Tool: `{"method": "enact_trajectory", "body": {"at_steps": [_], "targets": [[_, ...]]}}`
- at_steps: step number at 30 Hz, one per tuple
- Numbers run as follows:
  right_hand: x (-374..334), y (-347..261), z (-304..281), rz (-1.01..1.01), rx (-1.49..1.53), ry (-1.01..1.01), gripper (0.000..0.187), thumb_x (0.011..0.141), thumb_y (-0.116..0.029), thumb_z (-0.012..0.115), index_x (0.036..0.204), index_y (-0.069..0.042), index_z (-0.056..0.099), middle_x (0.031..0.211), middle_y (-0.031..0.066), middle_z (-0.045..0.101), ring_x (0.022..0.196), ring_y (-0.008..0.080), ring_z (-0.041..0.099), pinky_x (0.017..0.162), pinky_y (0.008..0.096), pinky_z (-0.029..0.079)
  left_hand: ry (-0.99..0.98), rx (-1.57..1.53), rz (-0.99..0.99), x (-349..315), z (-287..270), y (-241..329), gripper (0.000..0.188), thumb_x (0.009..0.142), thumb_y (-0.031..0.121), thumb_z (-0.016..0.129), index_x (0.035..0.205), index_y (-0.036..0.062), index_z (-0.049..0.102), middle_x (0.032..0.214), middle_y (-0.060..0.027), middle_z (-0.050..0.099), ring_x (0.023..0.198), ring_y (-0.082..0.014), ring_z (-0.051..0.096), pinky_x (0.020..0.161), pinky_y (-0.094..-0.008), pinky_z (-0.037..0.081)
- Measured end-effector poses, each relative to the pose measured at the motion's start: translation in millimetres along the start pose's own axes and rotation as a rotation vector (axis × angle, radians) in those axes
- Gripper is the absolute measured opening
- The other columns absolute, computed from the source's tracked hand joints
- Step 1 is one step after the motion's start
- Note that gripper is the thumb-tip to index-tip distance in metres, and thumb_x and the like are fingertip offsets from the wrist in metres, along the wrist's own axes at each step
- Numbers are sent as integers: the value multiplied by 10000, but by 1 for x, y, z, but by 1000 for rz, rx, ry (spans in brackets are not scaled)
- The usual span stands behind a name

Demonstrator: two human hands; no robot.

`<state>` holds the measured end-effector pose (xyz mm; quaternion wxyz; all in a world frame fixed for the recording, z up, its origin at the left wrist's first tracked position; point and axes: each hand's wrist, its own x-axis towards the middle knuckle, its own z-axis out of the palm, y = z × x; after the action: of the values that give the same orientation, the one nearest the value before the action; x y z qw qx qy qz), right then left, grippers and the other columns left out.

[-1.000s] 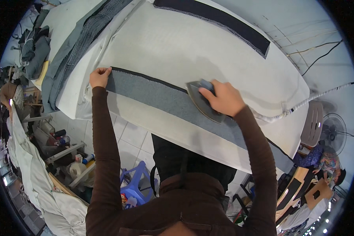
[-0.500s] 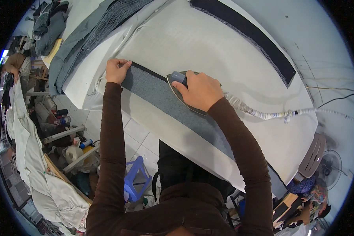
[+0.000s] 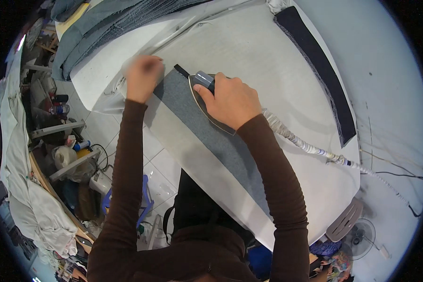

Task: The person irons several long strips of dark and light gray fabric on a white ironing board. They repeatedly fold the edges of the fabric strips, press them with a steam iron, and adjust the pieces to ensure the seams are flat. The person handles the fabric strips one at a time, moving them around the board to iron different sections.

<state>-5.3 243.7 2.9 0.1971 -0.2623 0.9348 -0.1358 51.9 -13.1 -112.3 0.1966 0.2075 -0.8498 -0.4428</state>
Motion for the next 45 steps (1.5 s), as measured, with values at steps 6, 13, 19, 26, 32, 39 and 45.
{"method": "enact_trajectory", "body": {"at_steps": [6, 13, 19, 26, 32, 39, 45], "targets": [[47, -23, 8, -39, 49, 59, 636, 1025, -600, 626, 1003, 21, 762, 911, 271, 772, 874, 465, 766, 818, 521, 616, 501, -220, -113, -71, -20, 19, 154, 1021, 107, 736, 1142, 12, 752, 1060, -81, 731, 920, -149, 659, 862, -312, 542], [51, -29, 3, -41, 98, 28, 642, 1030, -612, 609, 1040, 7, 777, 1007, 263, 790, 963, 440, 778, 865, 514, 617, 661, -263, -210, -131, -30, 36, 207, 1064, 140, 695, 1201, -14, 718, 1074, -72, 705, 977, -137, 650, 878, -303, 537], [-46, 32, 5, 51, 65, 11, 642, 1043, -632, 585, 1092, -10, 739, 985, 236, 785, 936, 435, 771, 836, 530, 609, 673, -170, -180, -144, -49, 63, 241, 1076, 144, 664, 1262, -8, 683, 1111, -85, 680, 1003, -138, 641, 871, -308, 534], [-198, 120, 0, 160, 87, 13, 609, 1042, -623, 604, 1095, -27, 721, 916, 217, 769, 873, 433, 756, 771, 531, 596, 616, -128, -33, -171, -26, 110, 273, 1067, 122, 653, 1291, -32, 677, 1168, -129, 685, 1064, -210, 644, 941, -359, 527], [-360, 220, 14, 264, 78, 49, 542, 1026, -578, 658, 1126, -47, 706, 843, 214, 744, 831, 458, 724, 736, 547, 566, 641, -1, -2, -211, -38, 123, 275, 1060, 82, 662, 1299, -49, 696, 1227, -153, 728, 1109, -236, 679, 1020, -373, 523], [-523, 358, 25, 592, 56, 149, 643, 1005, -693, 608, 1196, -87, 712, 971, 240, 766, 955, 466, 738, 832, 557, 571, 658, -13, 54, -237, -95, 82, 228, 1067, 70, 663, 1248, -66, 683, 1252, -165, 725, 1103, -255, 690, 1025, -373, 535], [-543, 475, 10, 824, 24, 530, 711, 999, -719, 592, 1125, -30, 710, 997, 264, 776, 996, 474, 737, 889, 534, 563, -104, -46, -138, -231, 5, 110, 377, 1085, 246, 662, 1349, -22, 693, 1312, -147, 734, 1195, -239, 673, 1015, -377, 527]]}}
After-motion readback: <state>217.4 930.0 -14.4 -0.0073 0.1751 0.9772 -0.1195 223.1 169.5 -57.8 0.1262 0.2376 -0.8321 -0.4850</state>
